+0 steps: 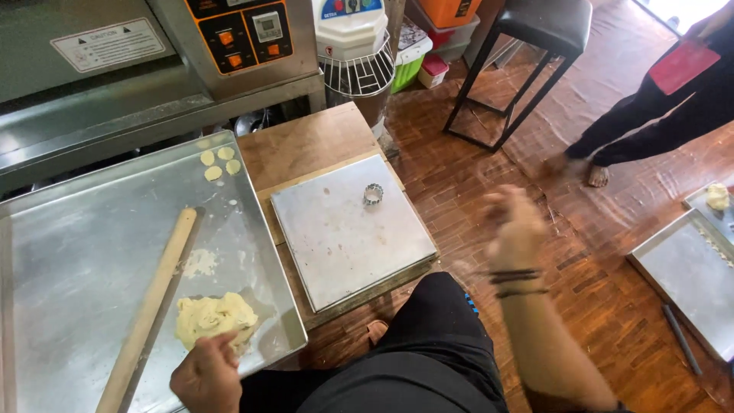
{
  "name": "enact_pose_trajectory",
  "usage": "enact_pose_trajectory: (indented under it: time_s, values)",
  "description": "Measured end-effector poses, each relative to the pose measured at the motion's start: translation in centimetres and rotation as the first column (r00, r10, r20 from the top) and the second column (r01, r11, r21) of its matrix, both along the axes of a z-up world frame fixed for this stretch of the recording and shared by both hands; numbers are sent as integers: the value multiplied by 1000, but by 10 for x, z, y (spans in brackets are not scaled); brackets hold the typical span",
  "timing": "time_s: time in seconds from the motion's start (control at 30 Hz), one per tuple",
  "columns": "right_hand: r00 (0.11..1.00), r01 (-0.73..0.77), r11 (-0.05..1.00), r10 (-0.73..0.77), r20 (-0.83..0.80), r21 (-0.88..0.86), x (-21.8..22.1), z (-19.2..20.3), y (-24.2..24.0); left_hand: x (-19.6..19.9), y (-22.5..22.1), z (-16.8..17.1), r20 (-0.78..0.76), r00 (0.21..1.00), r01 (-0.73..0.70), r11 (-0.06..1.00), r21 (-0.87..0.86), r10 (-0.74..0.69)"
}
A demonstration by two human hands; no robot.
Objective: Rolling out dough with a rolling pin, cutting it into small circular shapes using a metal cutter, and arranging them on a baking tray.
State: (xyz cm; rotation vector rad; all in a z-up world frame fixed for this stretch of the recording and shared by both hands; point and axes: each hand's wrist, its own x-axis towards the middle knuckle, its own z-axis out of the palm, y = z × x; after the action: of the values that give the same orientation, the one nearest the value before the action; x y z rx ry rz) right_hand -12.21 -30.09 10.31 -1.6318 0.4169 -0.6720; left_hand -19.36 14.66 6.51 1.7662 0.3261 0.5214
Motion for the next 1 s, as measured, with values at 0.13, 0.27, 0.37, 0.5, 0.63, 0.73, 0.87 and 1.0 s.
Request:
enact_pose_trajectory:
  time_s: [0.13,0.27,0.37,0.5,0.63,0.73,0.87,1.0]
  values:
    - [847,474,590,-509,-155,654,2,1,-92,0,11,-17,-41,994,-110,978,-180,104]
    - [889,395,634,-447,-102,665,-10,-39,-174,6,15,-26,-312,911,-333,928,-168,271]
    - [887,214,551,-456,76,807,-4,-9,-174,-6,13,-30,-276,939,-250,958,-137,205]
    - [910,30,568,-355,213,822,10,-15,-230,-7,10,-17,-153,981,-128,990,-63,117]
    - [880,353,662,-474,5,661,12,-160,-452,-12,26,-33,-41,990,-135,984,-114,132]
    - [818,391,557,-576,2,733,33,-191,-406,-16,31,-22,-84,989,-141,966,-216,125]
    - [952,231,864,-295,78,448,-5,-77,-76,-16,30,-12,-80,991,-125,960,-250,109]
    - [994,-108,298,40,-100,-949,-25,-44,79,-10,20,18,-160,977,-185,936,-300,142]
